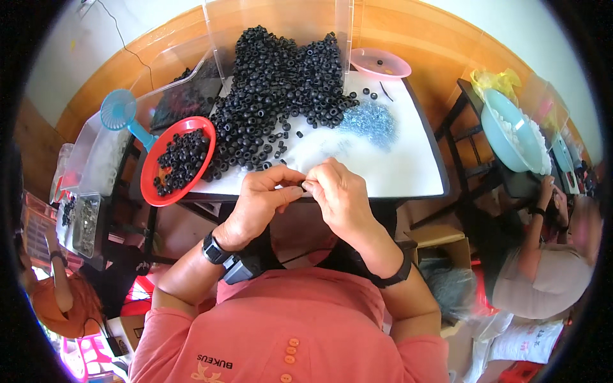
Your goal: Assembling small black plastic grommets with clear inserts by hand.
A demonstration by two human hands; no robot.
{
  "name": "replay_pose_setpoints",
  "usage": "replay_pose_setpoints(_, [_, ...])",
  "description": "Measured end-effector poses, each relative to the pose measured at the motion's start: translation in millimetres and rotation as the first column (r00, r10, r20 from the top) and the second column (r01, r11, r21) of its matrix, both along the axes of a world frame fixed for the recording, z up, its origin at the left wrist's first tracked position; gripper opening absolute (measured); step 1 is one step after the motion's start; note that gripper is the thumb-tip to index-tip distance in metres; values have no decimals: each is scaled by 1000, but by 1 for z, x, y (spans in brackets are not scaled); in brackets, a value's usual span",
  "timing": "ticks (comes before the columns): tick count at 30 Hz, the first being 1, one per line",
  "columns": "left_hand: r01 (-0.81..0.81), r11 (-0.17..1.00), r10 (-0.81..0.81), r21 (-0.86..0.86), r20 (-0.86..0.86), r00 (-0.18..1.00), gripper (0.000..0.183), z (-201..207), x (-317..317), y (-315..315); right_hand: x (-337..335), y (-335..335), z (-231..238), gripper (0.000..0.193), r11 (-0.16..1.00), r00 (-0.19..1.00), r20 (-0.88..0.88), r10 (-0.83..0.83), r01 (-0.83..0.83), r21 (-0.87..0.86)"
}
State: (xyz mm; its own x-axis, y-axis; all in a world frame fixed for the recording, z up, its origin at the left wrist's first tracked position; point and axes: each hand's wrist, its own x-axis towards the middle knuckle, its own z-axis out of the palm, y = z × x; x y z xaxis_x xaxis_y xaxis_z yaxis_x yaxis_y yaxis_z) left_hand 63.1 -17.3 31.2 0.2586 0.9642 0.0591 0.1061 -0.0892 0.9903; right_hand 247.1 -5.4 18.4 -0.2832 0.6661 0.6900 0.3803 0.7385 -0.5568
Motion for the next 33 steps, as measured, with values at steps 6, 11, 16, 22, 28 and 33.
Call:
replay_pose_setpoints(6, [-15, 995, 35, -101, 198, 980, 16, -2, -11, -1, -21, -20, 12, 34, 948, 966, 221, -137, 63, 311])
replay_pose_setpoints(11, [-34, 996, 52, -77, 244, 968, 16, -12, -25, 4, -29, -19, 10, 33, 980, 942, 307, -132, 78, 182])
replay_pose_setpoints(16, [21, 982, 62, -189, 418, 906, 16, -13, -30, 5, -36, -9, 14, 20, 998, 979, 198, -42, 32, 51])
replay_pose_setpoints(22, [61, 984, 21, -167, 451, 892, 15, -21, -33, 8, -43, -2, 23, 7, 922, 999, -36, 25, -37, -385])
replay_pose_setpoints(28, [65, 982, 23, -178, 452, 892, 14, -23, -33, 9, -40, 7, 29, 8, 765, 986, -158, 47, -137, -629])
replay_pose_setpoints(33, [53, 987, 18, -153, 430, 903, 14, -23, -34, 7, -42, 12, 38, 9, 599, 982, -186, 16, -159, -785])
